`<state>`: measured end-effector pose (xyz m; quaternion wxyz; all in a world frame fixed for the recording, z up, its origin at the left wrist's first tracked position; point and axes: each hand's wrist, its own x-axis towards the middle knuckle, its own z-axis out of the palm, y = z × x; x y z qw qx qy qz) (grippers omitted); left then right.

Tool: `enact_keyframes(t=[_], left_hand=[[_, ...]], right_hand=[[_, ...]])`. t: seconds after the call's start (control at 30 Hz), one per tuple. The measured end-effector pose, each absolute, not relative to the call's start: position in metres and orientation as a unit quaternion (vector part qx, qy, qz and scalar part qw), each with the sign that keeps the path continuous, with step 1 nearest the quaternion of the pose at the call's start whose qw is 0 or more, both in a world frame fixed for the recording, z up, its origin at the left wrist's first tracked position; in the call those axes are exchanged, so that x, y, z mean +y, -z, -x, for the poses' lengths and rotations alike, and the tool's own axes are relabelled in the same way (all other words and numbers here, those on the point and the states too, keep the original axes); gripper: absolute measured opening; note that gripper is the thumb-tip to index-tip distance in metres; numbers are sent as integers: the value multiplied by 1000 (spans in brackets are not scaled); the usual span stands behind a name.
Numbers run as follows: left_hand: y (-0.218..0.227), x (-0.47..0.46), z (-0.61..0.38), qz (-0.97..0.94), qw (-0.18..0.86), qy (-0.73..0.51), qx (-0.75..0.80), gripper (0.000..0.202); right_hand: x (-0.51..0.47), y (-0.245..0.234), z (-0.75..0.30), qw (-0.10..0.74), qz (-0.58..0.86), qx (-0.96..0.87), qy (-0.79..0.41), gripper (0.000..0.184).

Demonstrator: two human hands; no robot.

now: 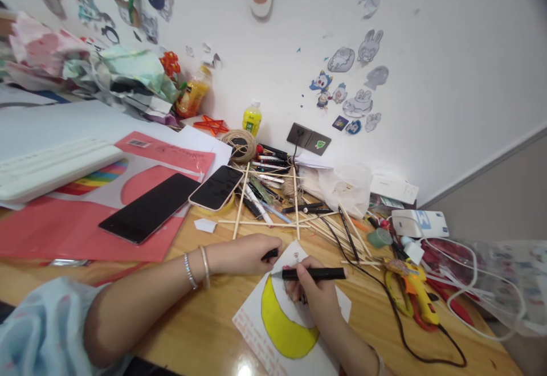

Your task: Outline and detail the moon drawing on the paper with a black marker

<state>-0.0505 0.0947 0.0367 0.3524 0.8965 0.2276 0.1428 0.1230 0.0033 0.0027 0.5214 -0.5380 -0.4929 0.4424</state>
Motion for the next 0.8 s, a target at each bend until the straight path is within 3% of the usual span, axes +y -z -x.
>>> enact_keyframes(t=[0.8], left_hand=[[-39,94,51,-901,343,-129,233,8]], right_hand=[[3,-1,-126,513,535,-483,-466,37]])
